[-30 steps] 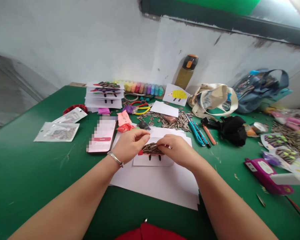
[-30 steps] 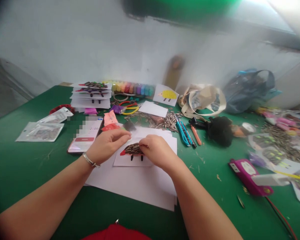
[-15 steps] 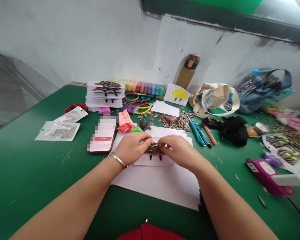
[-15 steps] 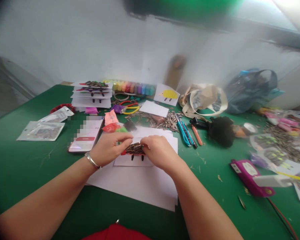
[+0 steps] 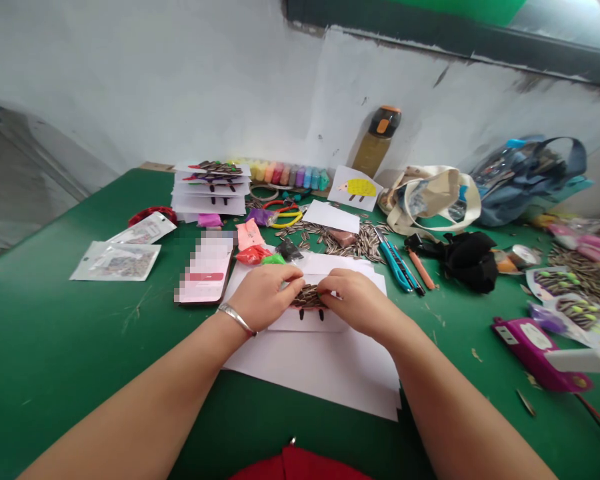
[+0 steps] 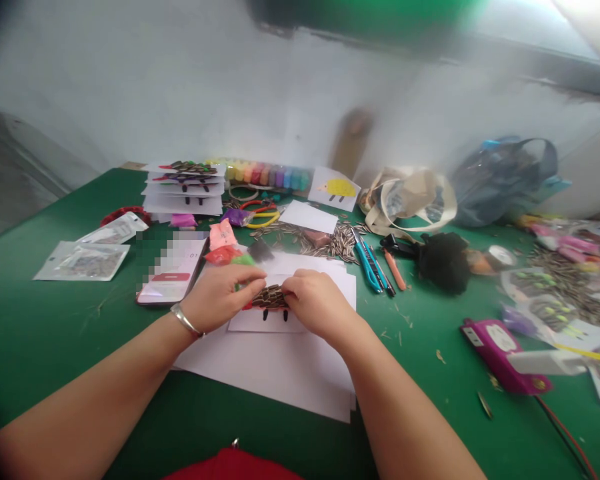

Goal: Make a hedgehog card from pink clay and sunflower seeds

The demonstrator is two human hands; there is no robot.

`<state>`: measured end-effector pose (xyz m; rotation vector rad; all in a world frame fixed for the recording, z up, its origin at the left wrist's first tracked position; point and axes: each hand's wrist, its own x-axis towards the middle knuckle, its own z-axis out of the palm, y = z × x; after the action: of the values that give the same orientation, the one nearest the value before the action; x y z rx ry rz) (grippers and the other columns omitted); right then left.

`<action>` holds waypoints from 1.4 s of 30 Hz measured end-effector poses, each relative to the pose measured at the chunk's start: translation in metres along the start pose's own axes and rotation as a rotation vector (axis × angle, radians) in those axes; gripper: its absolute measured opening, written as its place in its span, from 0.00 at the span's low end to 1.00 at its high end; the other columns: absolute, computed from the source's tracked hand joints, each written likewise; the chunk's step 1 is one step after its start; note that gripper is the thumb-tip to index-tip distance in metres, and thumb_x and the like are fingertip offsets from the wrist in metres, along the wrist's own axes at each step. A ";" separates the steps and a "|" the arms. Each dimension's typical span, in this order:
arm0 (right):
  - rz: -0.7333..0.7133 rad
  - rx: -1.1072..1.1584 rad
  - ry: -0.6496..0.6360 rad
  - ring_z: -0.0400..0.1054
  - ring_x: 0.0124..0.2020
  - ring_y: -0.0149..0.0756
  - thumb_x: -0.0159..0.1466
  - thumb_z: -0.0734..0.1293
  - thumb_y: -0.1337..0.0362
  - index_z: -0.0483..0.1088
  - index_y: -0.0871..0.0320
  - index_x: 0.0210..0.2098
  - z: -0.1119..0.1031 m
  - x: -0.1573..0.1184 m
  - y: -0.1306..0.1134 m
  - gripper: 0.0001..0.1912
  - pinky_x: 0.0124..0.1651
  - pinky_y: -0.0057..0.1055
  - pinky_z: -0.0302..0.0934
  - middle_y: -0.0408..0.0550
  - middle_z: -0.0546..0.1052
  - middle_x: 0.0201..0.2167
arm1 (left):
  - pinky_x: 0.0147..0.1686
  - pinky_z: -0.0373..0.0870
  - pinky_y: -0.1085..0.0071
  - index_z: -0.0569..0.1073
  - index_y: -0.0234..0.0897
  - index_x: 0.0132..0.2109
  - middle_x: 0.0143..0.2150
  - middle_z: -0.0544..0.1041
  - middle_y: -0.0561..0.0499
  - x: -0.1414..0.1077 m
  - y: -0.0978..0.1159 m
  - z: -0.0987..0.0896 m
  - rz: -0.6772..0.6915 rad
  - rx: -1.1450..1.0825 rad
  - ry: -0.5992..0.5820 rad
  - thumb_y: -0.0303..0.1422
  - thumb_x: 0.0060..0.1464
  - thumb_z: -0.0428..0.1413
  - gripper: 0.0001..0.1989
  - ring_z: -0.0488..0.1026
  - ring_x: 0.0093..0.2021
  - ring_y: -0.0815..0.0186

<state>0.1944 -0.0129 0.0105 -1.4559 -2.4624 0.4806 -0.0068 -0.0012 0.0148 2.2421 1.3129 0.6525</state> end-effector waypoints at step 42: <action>0.119 -0.061 0.053 0.63 0.30 0.31 0.60 0.61 0.69 0.71 0.57 0.27 0.001 0.003 -0.006 0.09 0.32 0.27 0.48 0.44 0.72 0.27 | 0.39 0.68 0.68 0.77 0.41 0.37 0.37 0.80 0.52 -0.001 -0.001 -0.002 0.021 0.038 0.043 0.34 0.58 0.49 0.11 0.75 0.38 0.64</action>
<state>0.1881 -0.0126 0.0121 -1.6246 -2.3791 0.3872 -0.0097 -0.0014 0.0155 2.2869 1.3341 0.6933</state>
